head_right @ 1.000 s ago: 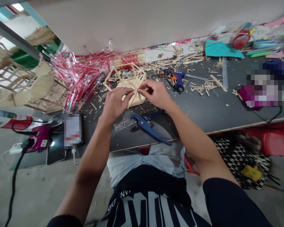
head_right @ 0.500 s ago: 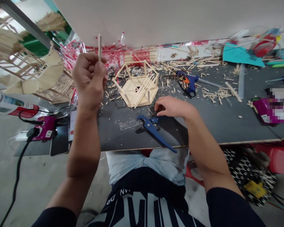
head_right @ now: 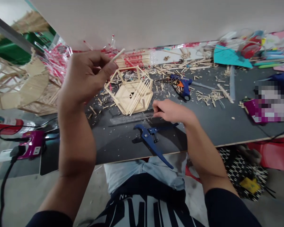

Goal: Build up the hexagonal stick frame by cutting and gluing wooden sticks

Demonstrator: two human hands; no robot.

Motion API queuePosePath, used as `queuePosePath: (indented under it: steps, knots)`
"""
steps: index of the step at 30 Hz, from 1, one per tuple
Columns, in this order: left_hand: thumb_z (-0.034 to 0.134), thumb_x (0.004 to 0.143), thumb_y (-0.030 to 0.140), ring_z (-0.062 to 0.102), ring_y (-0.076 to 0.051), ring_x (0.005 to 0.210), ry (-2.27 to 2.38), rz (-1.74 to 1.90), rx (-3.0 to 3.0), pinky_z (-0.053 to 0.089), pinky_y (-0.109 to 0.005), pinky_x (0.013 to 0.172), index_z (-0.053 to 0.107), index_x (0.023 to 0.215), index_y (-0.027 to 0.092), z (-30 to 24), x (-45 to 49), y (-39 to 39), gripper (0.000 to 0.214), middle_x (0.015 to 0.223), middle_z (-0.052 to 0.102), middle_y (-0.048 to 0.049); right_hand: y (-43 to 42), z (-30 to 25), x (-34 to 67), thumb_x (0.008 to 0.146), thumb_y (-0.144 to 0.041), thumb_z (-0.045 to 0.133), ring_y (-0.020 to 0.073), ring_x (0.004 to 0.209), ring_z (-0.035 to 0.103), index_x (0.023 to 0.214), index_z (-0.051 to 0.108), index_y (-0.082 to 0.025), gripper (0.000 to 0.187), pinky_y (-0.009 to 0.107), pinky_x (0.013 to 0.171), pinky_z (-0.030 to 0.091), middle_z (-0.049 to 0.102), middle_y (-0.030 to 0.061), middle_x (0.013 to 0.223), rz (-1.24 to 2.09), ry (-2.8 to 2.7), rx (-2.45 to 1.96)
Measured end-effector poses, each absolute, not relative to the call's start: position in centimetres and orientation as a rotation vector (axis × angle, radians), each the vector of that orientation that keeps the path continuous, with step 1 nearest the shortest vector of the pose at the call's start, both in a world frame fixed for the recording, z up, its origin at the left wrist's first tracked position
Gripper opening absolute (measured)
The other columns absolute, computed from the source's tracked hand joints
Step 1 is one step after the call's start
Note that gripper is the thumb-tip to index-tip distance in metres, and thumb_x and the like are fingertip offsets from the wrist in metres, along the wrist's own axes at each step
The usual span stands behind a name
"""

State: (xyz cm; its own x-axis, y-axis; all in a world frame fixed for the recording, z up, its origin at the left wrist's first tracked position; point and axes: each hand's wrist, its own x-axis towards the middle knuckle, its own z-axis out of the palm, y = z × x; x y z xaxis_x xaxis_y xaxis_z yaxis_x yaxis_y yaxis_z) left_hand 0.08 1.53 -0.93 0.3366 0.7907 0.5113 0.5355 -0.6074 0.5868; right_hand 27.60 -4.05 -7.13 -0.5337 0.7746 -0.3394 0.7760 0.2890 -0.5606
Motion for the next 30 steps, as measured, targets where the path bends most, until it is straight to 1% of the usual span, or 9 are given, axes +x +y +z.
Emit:
queuePosePath:
  steps: [4,7,11,15,19,22,24,27,30]
  knots:
    - [0.076,0.090,0.041,0.045,-0.011,0.056,1.178,1.135,2.252,0.036,-0.030,0.052,0.069,0.076,0.022,-0.1,-0.5,0.3,0.024,0.066,0.057,0.0010,-4.6,-6.6,29.0,0.093,-0.033,0.061,0.0182,0.078,0.060,0.085,0.047,-0.024,0.019,0.032,0.074,0.045,0.064,0.0039,0.085,-1.228,2.779,1.678]
    - [0.071,0.095,0.042,0.044,-0.011,0.059,1.167,1.143,2.252,0.038,-0.030,0.052,0.070,0.080,0.022,0.2,-1.2,-0.8,0.026,0.069,0.058,-0.0003,-5.3,-6.1,30.0,0.096,-0.040,0.065,0.0167,0.080,0.065,0.091,0.051,-0.024,0.022,0.031,0.074,0.050,0.065,0.0039,0.088,-1.526,2.899,1.748]
    - [0.072,0.095,0.047,0.042,-0.011,0.052,1.266,1.190,2.119,0.032,-0.031,0.046,0.070,0.079,0.026,-1.5,-1.8,-3.6,0.027,0.062,0.059,0.0024,-5.9,-5.2,30.7,0.099,-0.043,0.066,0.0114,0.058,0.060,0.098,0.056,-0.024,0.022,0.025,0.057,0.048,0.061,-0.0022,0.067,-1.890,2.908,1.766]
    - [0.058,0.105,0.040,0.045,-0.006,0.046,1.343,1.306,1.840,0.031,-0.025,0.042,0.071,0.100,0.022,-5.8,-1.3,-7.2,0.023,0.067,0.071,0.0023,-5.6,-5.2,30.9,0.097,-0.046,0.067,0.0093,0.048,0.051,0.100,0.061,-0.022,0.024,0.023,0.046,0.040,0.056,-0.0045,0.057,-1.916,2.798,1.867]
    - [0.079,0.089,0.044,0.038,-0.003,0.041,1.337,1.286,1.818,0.032,-0.021,0.039,0.066,0.115,0.021,-9.5,-0.5,-9.0,0.037,0.074,0.073,0.0037,-4.9,-6.1,30.9,0.095,-0.038,0.068,0.0092,0.048,0.051,0.100,0.063,-0.020,0.019,0.024,0.046,0.040,0.057,-0.0029,0.060,-1.989,2.612,2.053]
    - [0.083,0.087,0.042,0.032,-0.001,0.037,1.364,1.326,1.917,0.035,-0.018,0.039,0.066,0.114,0.022,-10.7,-0.2,-9.3,0.038,0.076,0.076,0.0050,-4.8,-6.3,30.8,0.092,-0.036,0.069,0.0095,0.048,0.052,0.099,0.064,-0.020,0.017,0.025,0.044,0.039,0.057,-0.0028,0.061,-2.087,2.495,2.148]
    - [0.084,0.087,0.040,0.045,-0.002,0.039,1.409,1.366,2.019,0.042,-0.017,0.043,0.068,0.111,0.022,-10.9,-0.1,-9.4,0.035,0.078,0.079,0.0034,-4.9,-6.2,30.7,0.090,-0.035,0.071,0.0097,0.047,0.052,0.097,0.064,-0.021,0.017,0.025,0.044,0.039,0.056,-0.0032,0.060,-2.121,2.448,2.204]
    - [0.085,0.086,0.033,0.070,-0.008,0.057,1.449,1.400,2.179,0.056,-0.018,0.055,0.072,0.106,0.022,-11.0,-0.1,-9.7,0.026,0.085,0.082,0.0002,-4.9,-5.9,30.7,0.087,-0.034,0.073,0.0108,0.047,0.054,0.094,0.065,-0.022,0.016,0.026,0.044,0.040,0.057,-0.0028,0.058,-2.106,2.417,2.217]
    - [0.082,0.089,0.020,0.080,-0.011,0.073,1.428,1.429,2.272,0.064,-0.020,0.067,0.075,0.102,0.024,-11.0,0.0,-10.2,0.015,0.091,0.084,0.0009,-4.9,-5.8,30.7,0.087,-0.036,0.073,0.0123,0.047,0.056,0.093,0.066,-0.023,0.016,0.027,0.042,0.039,0.060,-0.0016,0.057,-2.074,2.428,2.123]
